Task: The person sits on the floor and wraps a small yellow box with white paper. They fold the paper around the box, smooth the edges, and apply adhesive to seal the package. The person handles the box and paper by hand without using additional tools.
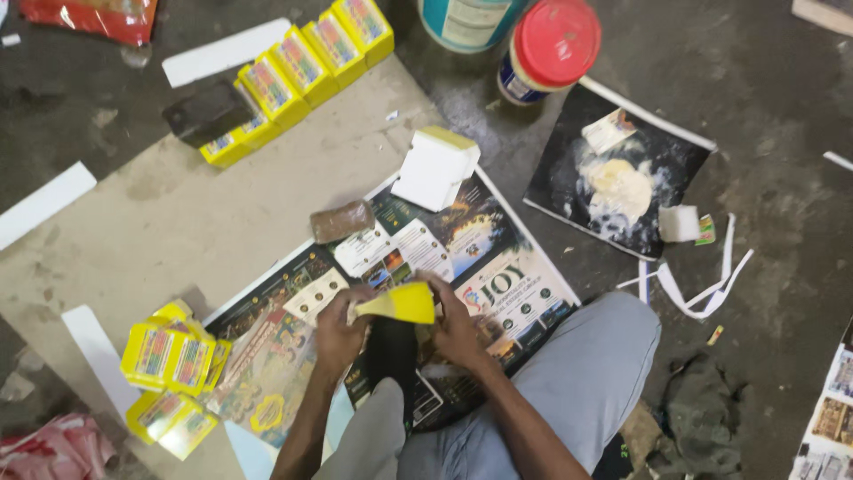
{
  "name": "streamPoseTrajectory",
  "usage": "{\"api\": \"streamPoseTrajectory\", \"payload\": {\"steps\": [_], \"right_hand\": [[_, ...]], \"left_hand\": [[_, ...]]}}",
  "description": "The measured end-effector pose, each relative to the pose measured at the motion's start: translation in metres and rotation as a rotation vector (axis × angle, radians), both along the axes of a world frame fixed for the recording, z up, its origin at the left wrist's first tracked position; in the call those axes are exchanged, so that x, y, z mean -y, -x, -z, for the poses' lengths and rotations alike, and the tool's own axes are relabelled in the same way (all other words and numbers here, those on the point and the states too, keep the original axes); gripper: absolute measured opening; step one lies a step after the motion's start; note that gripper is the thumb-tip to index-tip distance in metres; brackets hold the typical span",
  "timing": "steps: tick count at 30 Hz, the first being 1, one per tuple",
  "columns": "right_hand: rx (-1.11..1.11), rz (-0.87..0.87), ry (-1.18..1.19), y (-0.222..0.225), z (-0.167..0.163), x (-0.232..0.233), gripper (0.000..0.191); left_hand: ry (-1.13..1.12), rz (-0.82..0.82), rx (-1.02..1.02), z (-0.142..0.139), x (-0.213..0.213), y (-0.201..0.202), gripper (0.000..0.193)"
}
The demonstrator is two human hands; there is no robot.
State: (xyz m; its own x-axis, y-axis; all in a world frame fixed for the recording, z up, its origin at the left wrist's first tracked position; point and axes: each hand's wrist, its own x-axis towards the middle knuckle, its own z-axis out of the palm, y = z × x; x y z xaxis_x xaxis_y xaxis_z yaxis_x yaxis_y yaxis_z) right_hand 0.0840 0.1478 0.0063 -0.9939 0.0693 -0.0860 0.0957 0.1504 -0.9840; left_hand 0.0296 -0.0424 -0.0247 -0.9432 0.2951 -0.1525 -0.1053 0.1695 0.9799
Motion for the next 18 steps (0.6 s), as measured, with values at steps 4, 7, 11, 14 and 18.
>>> {"api": "streamPoseTrajectory", "payload": {"steps": [4, 7, 11, 14, 18], "right_hand": [[0.002, 0.047, 0.0, -0.004, 0.008, 0.019, 0.08], [-0.041, 0.061, 0.006, 0.002, 0.011, 0.024, 0.084], [-0.006, -0.065, -0.196, 0.01, 0.006, 0.01, 0.097], [0.245, -0.214, -0.398, 0.015, -0.009, -0.014, 0.084], [-0.044, -0.238, -0.642, 0.017, -0.017, -0.035, 0.061]], "left_hand": [[-0.19, -0.032, -0.033, -0.001, -0.008, 0.003, 0.04], [-0.227, -0.032, 0.093, -0.003, -0.013, 0.008, 0.034], [0.025, 0.065, 0.048, -0.006, -0.012, 0.013, 0.029], [0.073, 0.108, 0.083, -0.008, -0.007, 0.017, 0.027], [0.12, 0.096, 0.222, -0.011, 0.005, 0.026, 0.033]]}}
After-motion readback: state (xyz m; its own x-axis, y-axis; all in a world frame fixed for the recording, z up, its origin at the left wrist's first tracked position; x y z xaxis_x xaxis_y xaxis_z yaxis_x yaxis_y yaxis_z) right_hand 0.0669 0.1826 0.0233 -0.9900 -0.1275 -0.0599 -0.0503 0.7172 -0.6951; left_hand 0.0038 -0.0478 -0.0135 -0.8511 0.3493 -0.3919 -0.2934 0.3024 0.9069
